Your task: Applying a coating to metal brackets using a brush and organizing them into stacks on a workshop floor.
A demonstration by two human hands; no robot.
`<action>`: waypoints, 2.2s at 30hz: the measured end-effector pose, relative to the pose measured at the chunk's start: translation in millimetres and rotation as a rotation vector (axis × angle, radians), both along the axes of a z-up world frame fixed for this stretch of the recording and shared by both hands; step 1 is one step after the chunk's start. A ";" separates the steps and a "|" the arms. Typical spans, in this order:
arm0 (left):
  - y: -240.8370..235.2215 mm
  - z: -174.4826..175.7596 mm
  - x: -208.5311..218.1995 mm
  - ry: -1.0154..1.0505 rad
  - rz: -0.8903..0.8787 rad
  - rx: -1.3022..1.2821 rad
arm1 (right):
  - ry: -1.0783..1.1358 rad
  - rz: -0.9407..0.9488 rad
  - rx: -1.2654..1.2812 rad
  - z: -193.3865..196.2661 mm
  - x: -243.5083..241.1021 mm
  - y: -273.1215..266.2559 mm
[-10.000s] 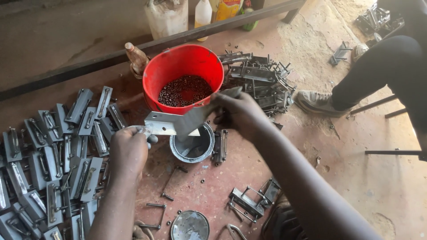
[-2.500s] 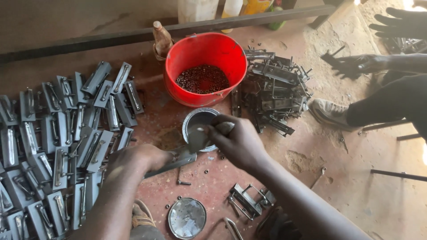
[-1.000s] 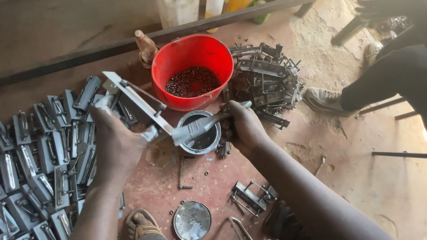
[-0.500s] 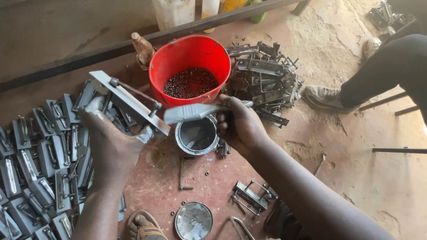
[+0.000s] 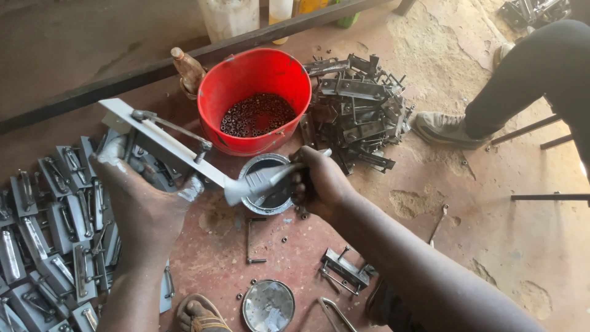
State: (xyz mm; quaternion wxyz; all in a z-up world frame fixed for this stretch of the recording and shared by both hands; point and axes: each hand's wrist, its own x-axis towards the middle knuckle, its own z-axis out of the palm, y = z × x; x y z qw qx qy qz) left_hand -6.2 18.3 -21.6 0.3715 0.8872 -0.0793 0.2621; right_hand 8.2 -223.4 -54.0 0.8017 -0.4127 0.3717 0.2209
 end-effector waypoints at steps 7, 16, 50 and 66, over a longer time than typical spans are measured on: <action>3.1 -4.5 -2.5 0.057 0.004 0.020 | -0.111 -0.095 0.214 -7.7 4.4 -1.3; 12.7 1.2 3.2 0.178 0.149 0.166 | -0.089 0.074 -0.193 -19.9 4.2 -13.2; 6.6 32.8 0.0 1.054 0.329 0.092 | -0.591 1.560 -1.178 -148.8 -83.6 26.6; 9.1 20.0 15.2 0.995 0.382 -0.098 | -0.037 1.564 -1.151 -306.7 -151.5 153.4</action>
